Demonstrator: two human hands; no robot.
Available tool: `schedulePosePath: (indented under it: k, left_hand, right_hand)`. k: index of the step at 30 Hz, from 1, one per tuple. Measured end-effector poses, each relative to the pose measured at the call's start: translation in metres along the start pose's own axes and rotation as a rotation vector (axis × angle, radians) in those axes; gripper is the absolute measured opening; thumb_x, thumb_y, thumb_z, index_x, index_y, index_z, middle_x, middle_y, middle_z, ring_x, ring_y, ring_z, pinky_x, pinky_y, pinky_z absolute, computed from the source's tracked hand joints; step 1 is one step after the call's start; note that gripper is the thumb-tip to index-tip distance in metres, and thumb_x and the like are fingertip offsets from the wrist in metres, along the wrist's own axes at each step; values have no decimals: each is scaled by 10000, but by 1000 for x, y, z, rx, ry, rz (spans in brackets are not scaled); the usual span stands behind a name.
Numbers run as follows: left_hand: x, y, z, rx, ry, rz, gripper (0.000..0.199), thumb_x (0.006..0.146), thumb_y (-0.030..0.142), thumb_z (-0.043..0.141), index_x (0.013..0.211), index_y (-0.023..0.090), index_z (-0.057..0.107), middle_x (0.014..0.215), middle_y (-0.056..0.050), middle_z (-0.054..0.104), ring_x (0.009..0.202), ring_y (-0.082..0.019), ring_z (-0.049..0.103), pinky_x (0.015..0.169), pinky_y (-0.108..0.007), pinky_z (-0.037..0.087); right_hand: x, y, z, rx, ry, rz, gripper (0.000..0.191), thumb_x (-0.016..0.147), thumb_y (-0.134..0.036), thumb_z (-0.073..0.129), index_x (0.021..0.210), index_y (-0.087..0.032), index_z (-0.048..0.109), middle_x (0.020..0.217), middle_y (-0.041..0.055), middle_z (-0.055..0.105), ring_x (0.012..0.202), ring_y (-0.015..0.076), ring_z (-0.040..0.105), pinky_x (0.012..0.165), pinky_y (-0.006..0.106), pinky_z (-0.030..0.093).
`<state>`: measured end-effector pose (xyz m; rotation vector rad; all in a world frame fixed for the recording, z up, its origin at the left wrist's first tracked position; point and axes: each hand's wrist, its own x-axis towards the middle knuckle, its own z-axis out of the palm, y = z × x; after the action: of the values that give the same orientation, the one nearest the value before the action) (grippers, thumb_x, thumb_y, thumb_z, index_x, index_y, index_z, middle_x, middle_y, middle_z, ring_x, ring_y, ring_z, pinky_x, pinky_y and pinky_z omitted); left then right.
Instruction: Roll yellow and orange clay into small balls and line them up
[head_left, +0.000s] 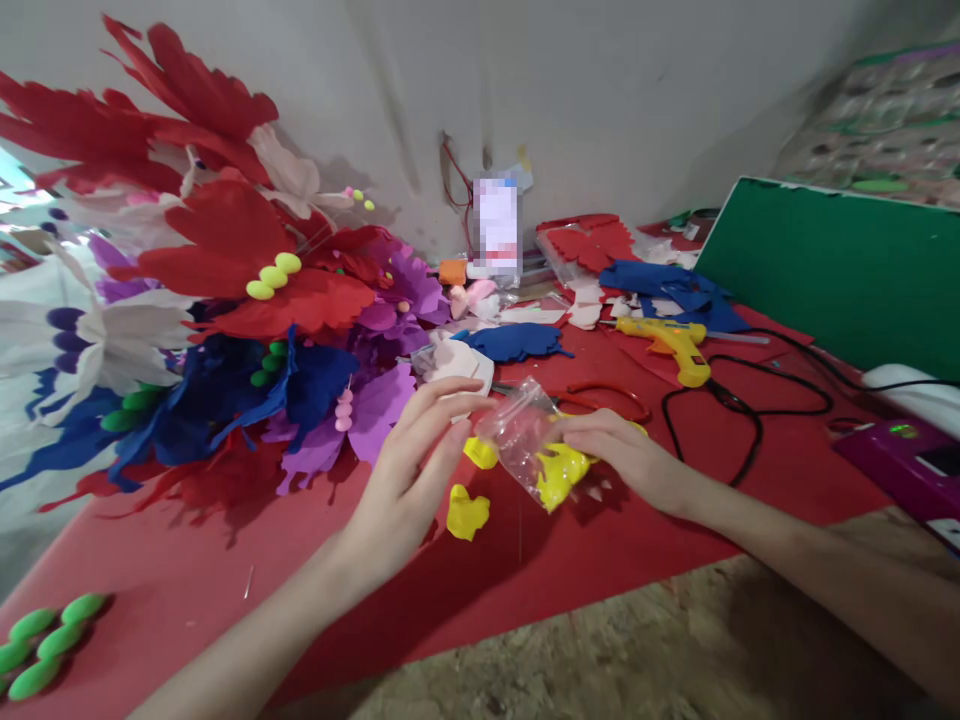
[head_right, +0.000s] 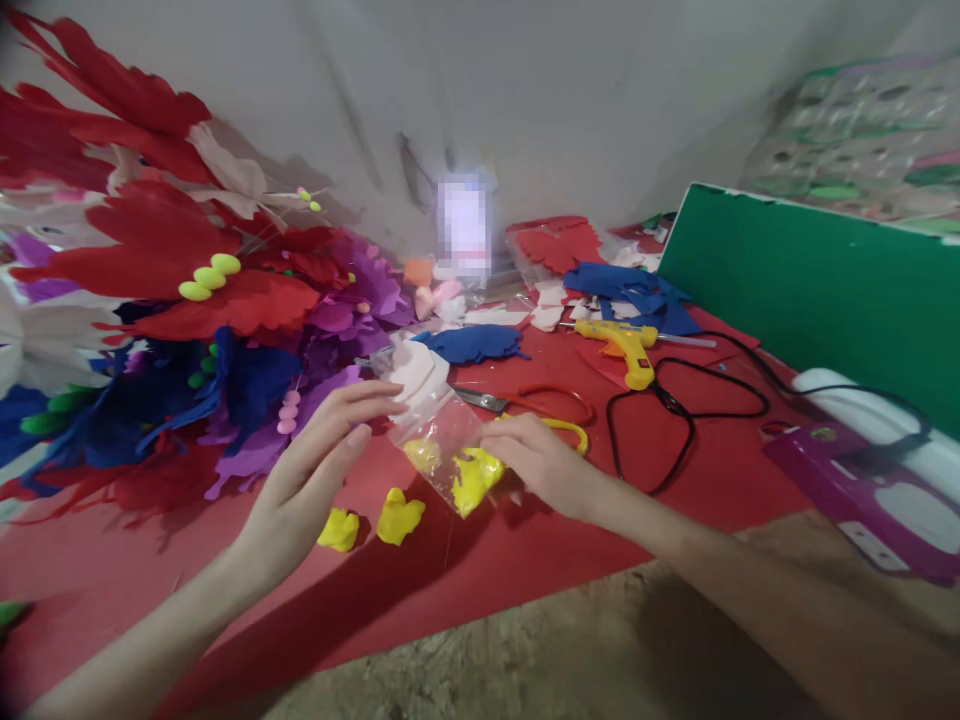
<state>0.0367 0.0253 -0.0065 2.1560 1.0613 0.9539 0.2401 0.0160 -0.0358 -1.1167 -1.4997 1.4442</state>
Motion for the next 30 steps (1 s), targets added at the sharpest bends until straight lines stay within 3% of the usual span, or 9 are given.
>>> schedulePosePath:
  k: [2,7,11,16,18,21,24,27,30]
  left_hand:
    - [7,3,0,-57,-60,0,236,860,265,380,865,176,599,1016,-49,596,1003,-163,529,906,-295,406]
    - [11,2,7,-162,-102,-165,163,785,275,493,815,165,609,838,-14,668,805,-141,591,765,-239,451]
    - [10,-3,5,-248,3,-258,139,744,266,521,736,179,629,778,7,678,757,-134,596,712,-220,457]
    - [6,-11,0,-353,174,-336,101,693,251,582,735,195,655,752,13,681,734,-141,602,689,-232,464]
    - [4,-13,-3,-465,130,-291,122,716,227,557,724,216,678,773,21,687,788,-144,608,752,-240,453]
    - [1,-14,-5,-665,-68,-230,253,757,187,471,704,250,711,812,27,699,888,-151,601,869,-255,406]
    - [-2,-18,-5,-756,-226,-265,263,748,150,511,798,314,710,852,62,700,872,-128,607,822,-224,430]
    - [-3,-21,-5,-738,-290,-277,304,742,123,527,833,358,697,896,85,690,874,-105,605,792,-196,441]
    - [-1,-19,-5,-692,-281,-262,303,730,124,505,783,340,711,890,60,690,834,-111,614,747,-202,452]
  right_hand:
    - [-1,0,2,1,-33,42,241,715,-354,489,567,-169,534,446,-26,480,370,83,413,334,195,311]
    - [2,3,3,39,-78,117,297,730,-400,434,626,-147,547,419,-40,480,307,51,376,290,157,255]
    - [6,3,1,84,-109,139,452,740,-537,335,655,-146,545,442,-8,522,313,65,428,283,157,279]
    - [2,-5,1,50,-74,49,284,733,-416,514,676,-140,549,418,-34,510,311,32,391,306,131,272]
    - [0,-8,4,54,-31,10,252,737,-389,533,698,-141,555,427,-37,512,318,35,403,304,132,271]
    - [-2,-8,8,83,59,-23,260,738,-400,539,697,-144,556,435,-39,507,326,41,423,318,140,300]
    - [-2,-7,9,61,118,-49,275,738,-406,542,645,-148,544,442,-43,492,331,37,421,332,143,320]
    - [-2,-7,9,23,162,-49,292,747,-415,527,618,-154,530,442,-48,478,334,38,423,331,144,321]
    - [-1,-7,9,-5,191,-41,310,746,-438,512,600,-164,510,436,-48,474,332,49,431,331,155,341]
